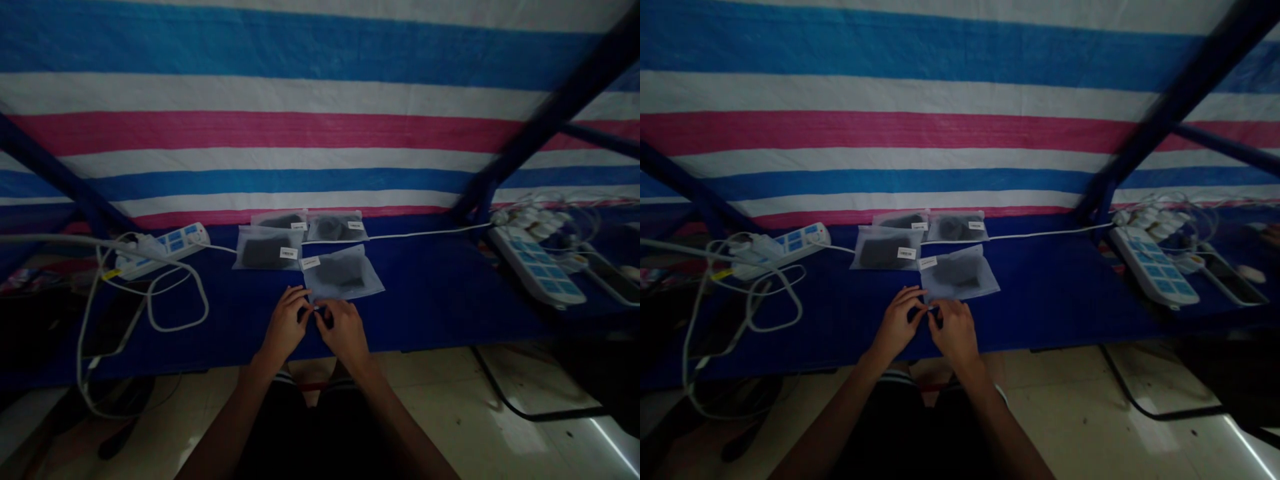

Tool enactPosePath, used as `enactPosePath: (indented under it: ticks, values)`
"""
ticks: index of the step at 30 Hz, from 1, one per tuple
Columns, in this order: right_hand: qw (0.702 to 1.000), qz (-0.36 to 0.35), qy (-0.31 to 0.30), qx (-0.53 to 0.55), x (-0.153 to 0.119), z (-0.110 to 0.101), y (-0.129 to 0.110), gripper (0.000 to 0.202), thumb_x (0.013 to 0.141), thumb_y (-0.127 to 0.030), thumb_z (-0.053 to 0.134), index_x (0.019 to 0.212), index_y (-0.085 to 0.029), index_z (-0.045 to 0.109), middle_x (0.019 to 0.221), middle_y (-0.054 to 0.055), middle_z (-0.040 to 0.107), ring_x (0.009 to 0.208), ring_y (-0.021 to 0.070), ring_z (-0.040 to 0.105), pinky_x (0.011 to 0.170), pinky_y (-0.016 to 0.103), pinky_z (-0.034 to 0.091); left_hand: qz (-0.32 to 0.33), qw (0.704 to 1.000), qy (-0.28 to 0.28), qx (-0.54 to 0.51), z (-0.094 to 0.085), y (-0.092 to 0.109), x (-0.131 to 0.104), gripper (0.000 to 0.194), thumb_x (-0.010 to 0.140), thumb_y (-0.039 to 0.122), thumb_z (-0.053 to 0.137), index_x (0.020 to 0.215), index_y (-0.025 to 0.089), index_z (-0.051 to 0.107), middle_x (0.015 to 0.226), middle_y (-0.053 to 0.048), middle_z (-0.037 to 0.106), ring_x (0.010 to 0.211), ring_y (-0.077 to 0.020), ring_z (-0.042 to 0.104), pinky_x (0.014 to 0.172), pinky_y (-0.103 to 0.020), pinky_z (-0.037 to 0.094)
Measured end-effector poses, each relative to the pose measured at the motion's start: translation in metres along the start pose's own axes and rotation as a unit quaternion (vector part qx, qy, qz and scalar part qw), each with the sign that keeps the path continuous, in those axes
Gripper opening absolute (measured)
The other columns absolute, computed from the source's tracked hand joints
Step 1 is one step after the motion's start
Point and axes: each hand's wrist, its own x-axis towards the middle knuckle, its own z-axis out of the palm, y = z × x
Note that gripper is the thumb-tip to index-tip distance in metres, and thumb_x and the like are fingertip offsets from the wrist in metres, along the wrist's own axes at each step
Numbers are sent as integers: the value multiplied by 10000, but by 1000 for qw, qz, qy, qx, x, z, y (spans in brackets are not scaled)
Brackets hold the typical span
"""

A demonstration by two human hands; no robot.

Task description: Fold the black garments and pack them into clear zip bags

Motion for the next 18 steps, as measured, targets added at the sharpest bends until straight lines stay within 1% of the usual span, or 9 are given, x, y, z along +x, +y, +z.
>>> enactPosePath:
  ticks: [4,9,18]
  values:
    - [1000,22,-6,-9,3,-1,2,94,964,-232,640,1025,-221,711,772,11,663,796,221,627,795,337,412,-13,1000,-3,15,0,4,1,195,880,15,649,860,207,678,1241,-89,766,1286,-289,655,1183,-650,441]
    - [999,26,-11,-40,4,-1,-1,48,950,-213,648,973,-227,688,749,-5,648,802,211,631,799,324,402,-17,999,-20,36,-1,8,-3,202,884,16,644,889,214,689,1289,-82,750,1352,-294,621,1206,-640,418]
    - [997,6,9,-73,2,-3,-8,46,913,-190,632,943,-218,655,820,26,697,838,222,627,818,327,398,-10,997,-9,75,1,14,-8,225,881,-1,617,887,211,691,1290,-95,745,1346,-304,628,1190,-639,436]
